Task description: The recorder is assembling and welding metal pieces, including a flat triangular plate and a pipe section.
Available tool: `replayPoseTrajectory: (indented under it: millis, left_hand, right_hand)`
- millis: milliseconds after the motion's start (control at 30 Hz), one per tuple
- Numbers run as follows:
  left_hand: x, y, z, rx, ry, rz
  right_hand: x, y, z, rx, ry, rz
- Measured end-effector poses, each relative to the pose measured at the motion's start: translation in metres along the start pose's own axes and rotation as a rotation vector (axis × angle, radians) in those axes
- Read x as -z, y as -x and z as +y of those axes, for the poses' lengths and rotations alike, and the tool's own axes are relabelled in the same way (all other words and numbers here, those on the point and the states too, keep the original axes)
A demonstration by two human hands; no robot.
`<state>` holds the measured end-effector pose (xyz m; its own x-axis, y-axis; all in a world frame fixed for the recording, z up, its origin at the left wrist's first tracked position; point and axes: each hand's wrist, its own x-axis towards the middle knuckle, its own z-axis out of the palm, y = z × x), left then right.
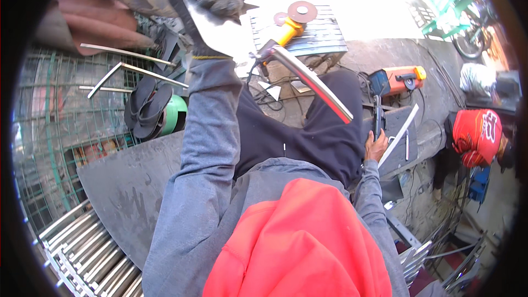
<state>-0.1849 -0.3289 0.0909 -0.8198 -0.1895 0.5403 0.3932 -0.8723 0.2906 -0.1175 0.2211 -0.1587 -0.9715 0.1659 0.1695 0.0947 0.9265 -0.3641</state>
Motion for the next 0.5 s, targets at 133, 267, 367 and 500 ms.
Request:
replayPoseTrajectory:
  millis: [133, 267, 367, 500]
  left_hand:
    - [0.028, -0.006, 0.024, 0.077, 0.190, -0.294]
    - [-0.026, 0.010, 0.014, 0.084, 0.048, 0.064]
    - [0.000, 0.003, 0.001, 0.083, 0.180, -0.175]
    - [-0.022, -0.005, -0.029, 0.080, 0.147, -0.252]
  right_hand:
    - [-0.003, 0.004, -0.019, -0.086, 0.005, 0.099]
    - [0.006, 0.010, -0.023, -0.195, -0.013, -0.054]
    - [0.009, 0.006, -0.009, -0.212, -0.006, -0.071]
    - [0.033, -0.008, 0.000, -0.330, -0.024, -0.089]
